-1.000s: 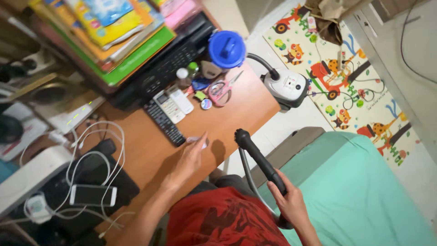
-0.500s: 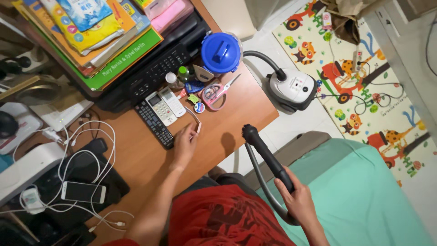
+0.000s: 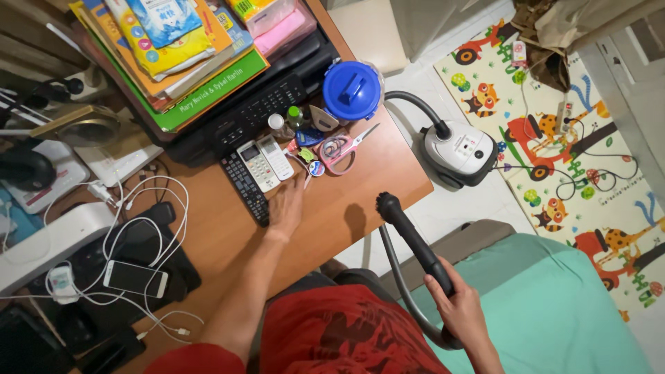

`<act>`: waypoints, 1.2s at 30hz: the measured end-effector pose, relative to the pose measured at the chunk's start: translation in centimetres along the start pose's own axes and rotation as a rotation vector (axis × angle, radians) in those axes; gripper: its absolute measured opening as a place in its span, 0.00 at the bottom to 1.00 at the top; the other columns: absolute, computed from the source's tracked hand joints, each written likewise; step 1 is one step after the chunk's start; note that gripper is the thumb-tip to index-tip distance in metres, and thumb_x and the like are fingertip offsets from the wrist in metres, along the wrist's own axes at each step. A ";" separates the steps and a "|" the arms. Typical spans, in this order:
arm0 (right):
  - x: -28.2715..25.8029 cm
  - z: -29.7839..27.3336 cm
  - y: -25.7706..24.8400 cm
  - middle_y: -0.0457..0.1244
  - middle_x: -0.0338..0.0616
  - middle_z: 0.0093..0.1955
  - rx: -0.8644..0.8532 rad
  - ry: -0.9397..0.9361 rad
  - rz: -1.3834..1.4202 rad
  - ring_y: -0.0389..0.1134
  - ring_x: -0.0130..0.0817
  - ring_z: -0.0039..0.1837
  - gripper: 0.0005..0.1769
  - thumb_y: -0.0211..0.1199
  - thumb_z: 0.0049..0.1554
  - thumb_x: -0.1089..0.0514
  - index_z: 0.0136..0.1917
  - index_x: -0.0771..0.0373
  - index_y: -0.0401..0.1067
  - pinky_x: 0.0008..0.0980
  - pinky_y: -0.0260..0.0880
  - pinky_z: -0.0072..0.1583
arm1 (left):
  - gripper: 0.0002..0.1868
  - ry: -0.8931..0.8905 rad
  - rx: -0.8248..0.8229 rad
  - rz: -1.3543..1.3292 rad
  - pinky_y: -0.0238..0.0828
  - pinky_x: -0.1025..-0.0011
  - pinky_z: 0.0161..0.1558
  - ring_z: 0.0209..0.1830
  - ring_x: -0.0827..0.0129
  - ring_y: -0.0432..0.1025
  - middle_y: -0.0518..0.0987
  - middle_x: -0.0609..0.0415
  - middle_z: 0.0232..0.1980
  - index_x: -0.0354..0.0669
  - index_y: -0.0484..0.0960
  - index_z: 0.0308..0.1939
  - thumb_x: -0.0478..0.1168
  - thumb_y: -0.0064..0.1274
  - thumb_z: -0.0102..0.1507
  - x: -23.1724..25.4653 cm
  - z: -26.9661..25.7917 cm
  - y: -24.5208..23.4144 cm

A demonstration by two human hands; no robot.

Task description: The person cleans a cluttered desk using a handheld vacuum cleaner. They move various items such as a remote control, a tablet, and a smartphone to vacuum the surface underneath. The person also organizes tangled charging cables and places them into a holder.

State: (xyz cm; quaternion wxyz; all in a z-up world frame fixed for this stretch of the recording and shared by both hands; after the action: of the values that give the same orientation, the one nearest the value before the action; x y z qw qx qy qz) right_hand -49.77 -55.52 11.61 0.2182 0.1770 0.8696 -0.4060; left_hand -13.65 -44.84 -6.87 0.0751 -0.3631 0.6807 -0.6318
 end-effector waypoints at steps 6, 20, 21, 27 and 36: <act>-0.2 -0.3 0.4 0.55 0.43 0.21 -0.012 -0.010 -0.032 0.53 0.28 0.24 0.27 0.66 0.55 0.46 0.67 0.51 0.73 0.36 0.54 0.29 | 0.24 0.080 0.117 -0.114 0.75 0.54 0.44 0.44 0.49 0.77 0.81 0.45 0.46 0.42 0.74 0.59 0.40 0.59 0.60 0.2 -0.4 -0.8; 0.2 0.4 0.6 0.58 0.44 0.21 -0.041 -0.014 -0.058 0.57 0.28 0.24 0.29 0.65 0.55 0.45 0.68 0.52 0.72 0.35 0.57 0.30 | 0.07 -0.312 0.052 -1.291 0.66 0.76 0.43 0.39 0.77 0.69 0.77 0.57 0.38 0.36 0.80 0.45 0.38 0.56 0.68 -4.3 -2.8 8.7; 0.2 0.4 0.7 0.58 0.45 0.21 -0.045 -0.007 -0.063 0.56 0.28 0.24 0.29 0.65 0.55 0.45 0.68 0.52 0.72 0.36 0.56 0.30 | 0.07 -0.277 0.074 -1.408 0.69 0.78 0.47 0.42 0.78 0.72 0.80 0.58 0.41 0.36 0.81 0.46 0.37 0.54 0.68 -4.4 -2.8 9.1; -0.2 0.6 0.8 0.56 0.40 0.21 -0.050 -0.029 -0.005 0.55 0.25 0.24 0.28 0.66 0.55 0.46 0.68 0.52 0.73 0.34 0.55 0.29 | 0.25 -0.389 0.069 -1.424 0.68 0.79 0.49 0.48 0.78 0.73 0.80 0.57 0.51 0.38 0.72 0.64 0.33 0.57 0.62 -5.1 -1.8 10.6; -0.1 0.4 1.1 0.55 0.38 0.21 -0.064 -0.037 0.034 0.54 0.24 0.24 0.27 0.66 0.55 0.48 0.67 0.54 0.73 0.33 0.54 0.29 | 0.23 -0.514 -0.035 -1.896 0.72 0.68 0.56 0.52 0.71 0.74 0.79 0.54 0.54 0.41 0.71 0.67 0.36 0.50 0.68 -4.9 -3.2 11.7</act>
State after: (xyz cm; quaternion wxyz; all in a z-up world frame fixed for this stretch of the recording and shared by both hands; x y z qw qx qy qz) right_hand -49.03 -55.21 10.76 0.2469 0.1772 0.8748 -0.3773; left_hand -16.58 -40.15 -18.73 -0.3227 -0.8866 0.0793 -0.3216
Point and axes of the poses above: each hand's wrist, its own z-axis towards the middle knuckle, its own y-axis out of the palm, x = y × z, the point moved 4 cm from there along z, towards the middle knuckle
